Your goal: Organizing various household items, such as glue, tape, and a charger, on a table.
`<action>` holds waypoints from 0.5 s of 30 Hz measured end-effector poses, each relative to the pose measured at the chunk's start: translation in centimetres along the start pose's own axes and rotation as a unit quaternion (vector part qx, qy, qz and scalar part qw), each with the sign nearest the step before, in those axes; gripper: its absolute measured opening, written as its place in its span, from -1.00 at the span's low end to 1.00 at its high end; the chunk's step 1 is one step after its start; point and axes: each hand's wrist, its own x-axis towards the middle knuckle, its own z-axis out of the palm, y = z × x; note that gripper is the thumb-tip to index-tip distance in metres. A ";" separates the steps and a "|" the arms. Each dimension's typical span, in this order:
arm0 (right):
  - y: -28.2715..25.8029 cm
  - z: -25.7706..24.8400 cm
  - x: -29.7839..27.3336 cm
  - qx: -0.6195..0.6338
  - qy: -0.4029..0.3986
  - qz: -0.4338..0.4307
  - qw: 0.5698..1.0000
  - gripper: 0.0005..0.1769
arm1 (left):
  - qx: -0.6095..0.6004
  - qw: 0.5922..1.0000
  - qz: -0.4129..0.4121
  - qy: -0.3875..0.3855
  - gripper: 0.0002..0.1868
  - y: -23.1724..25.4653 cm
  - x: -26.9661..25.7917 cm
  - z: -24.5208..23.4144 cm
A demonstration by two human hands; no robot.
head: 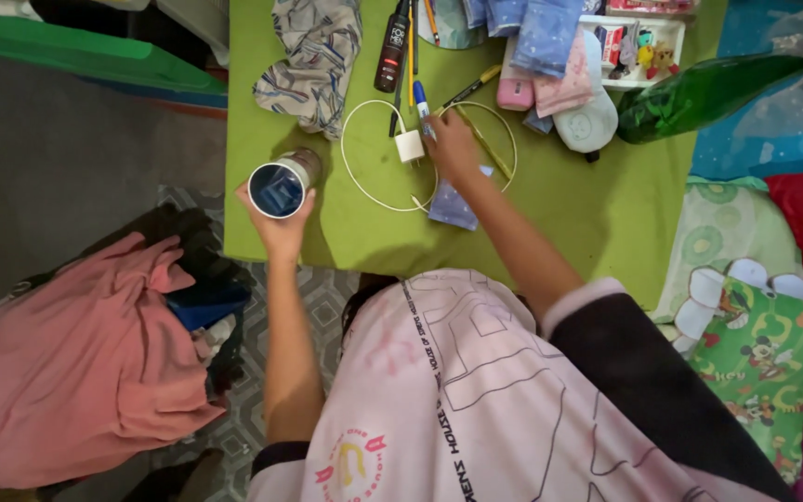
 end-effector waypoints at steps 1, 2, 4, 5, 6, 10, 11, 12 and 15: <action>0.7 1.1 0.0 0.001 -0.002 -0.001 1.000 -0.62 | 0.001 1.000 -0.001 0.002 -0.13 0.1 -0.1 0.1; 1.3 2.3 0.4 -0.044 0.003 0.011 0.999 -0.66 | 0.003 1.000 -0.010 -0.008 -0.12 0.2 0.0 0.0; 2.0 3.7 0.9 -0.087 0.008 0.020 0.996 -0.66 | 0.006 1.000 -0.017 -0.013 -0.11 0.1 0.1 0.0; 2.0 3.8 1.0 -0.097 0.022 0.039 0.994 -0.61 | 0.012 1.000 -0.015 -0.017 -0.09 -0.1 0.2 0.1; 2.2 3.9 0.9 -0.108 0.033 0.059 0.992 -0.55 | 0.018 0.999 -0.014 -0.023 -0.07 -0.4 0.0 0.2; -0.3 2.5 1.2 -0.124 0.029 0.064 0.990 -0.64 | -0.019 0.999 0.009 -0.024 -0.11 -0.2 -0.2 0.2; -2.2 1.1 1.4 -0.056 0.042 0.052 0.996 -0.64 | -0.013 1.000 -0.010 -0.025 -0.10 -0.2 0.0 0.2; -4.0 -0.4 1.6 0.011 0.055 0.040 0.998 -0.64 | -0.009 0.999 -0.028 -0.027 -0.10 -0.1 0.1 0.4; -11.0 -4.2 1.4 0.156 0.041 -0.075 0.984 -0.73 | -0.022 0.999 -0.003 -0.025 -0.11 -0.1 0.2 0.5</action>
